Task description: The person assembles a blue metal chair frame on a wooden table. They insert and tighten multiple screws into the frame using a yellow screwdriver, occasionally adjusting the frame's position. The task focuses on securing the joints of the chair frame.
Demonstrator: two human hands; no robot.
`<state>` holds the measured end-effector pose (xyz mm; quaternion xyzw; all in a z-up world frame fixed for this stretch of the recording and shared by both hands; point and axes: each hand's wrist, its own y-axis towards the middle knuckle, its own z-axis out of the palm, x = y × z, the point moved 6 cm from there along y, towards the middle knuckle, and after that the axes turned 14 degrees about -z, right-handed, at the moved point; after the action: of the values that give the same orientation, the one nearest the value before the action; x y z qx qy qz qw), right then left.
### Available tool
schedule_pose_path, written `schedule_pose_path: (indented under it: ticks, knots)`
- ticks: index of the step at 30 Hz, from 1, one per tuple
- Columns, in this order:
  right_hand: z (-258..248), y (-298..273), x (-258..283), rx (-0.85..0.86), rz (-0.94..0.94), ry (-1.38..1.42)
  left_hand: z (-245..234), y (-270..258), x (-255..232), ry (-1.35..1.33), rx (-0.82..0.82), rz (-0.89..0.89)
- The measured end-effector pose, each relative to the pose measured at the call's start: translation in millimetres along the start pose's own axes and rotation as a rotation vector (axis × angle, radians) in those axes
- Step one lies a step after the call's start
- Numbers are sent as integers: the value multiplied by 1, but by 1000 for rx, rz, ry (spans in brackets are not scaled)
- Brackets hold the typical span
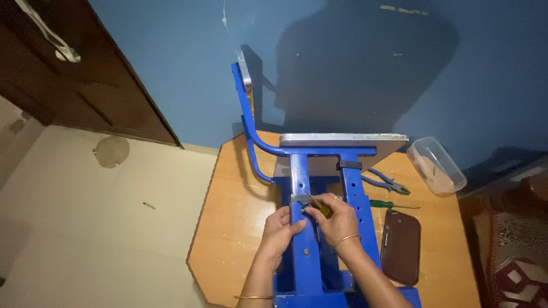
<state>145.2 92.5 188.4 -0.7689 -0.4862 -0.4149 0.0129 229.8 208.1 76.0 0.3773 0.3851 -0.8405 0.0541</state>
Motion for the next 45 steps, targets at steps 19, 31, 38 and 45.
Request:
schedule_pose_path:
  ticks: [19,31,38,45]
  knots:
    - [8,-7,18,61,7,-185,-1,0,3,-77,121,-76]
    - [29,-5,-30,208,237,-80,-4,4,1,-9,188,-127]
    - [49,8,-80,287,453,153,-2,-3,-8,-1,167,-196]
    - [37,6,-55,275,441,63,-3,-8,-10,-11,170,-232]
